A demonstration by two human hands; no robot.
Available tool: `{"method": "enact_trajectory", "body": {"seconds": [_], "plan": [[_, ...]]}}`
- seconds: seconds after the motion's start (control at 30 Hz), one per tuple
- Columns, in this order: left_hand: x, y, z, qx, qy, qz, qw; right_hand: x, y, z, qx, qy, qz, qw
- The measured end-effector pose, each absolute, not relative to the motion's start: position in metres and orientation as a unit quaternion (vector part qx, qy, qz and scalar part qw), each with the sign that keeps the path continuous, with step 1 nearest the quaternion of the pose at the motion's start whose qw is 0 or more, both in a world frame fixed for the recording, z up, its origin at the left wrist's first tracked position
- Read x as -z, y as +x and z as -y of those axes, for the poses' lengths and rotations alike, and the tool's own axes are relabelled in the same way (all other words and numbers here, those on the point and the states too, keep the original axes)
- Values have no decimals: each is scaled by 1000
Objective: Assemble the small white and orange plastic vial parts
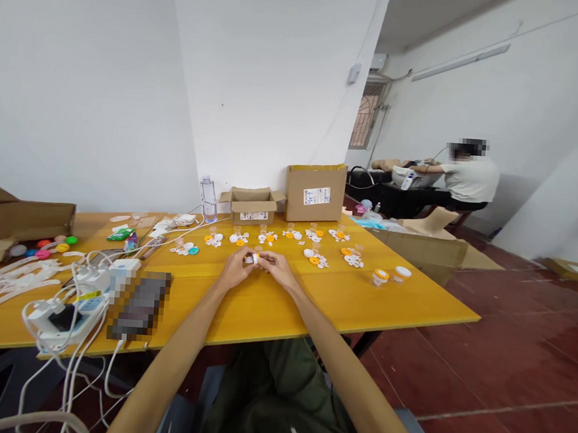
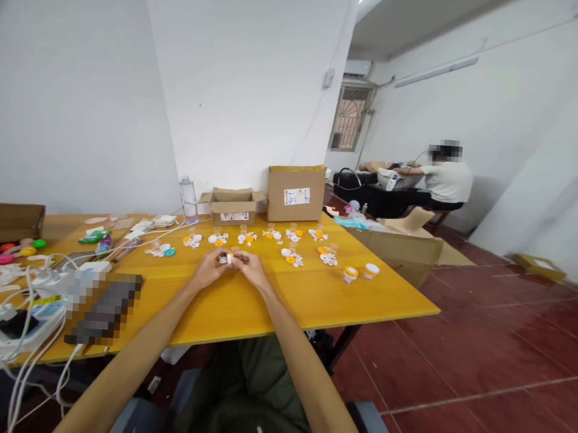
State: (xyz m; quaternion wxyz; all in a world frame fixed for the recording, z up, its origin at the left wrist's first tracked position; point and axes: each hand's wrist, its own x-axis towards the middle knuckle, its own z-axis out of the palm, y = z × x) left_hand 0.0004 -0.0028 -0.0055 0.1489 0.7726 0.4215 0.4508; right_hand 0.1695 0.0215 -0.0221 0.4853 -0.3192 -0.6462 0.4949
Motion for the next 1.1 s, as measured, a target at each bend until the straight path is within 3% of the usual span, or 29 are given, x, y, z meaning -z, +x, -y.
{"method": "enact_trajectory", "body": {"seconds": [1.1], "plan": [[4, 0, 3, -445, 780, -416, 146, 22, 168, -21, -497, -292, 655, 489]]}}
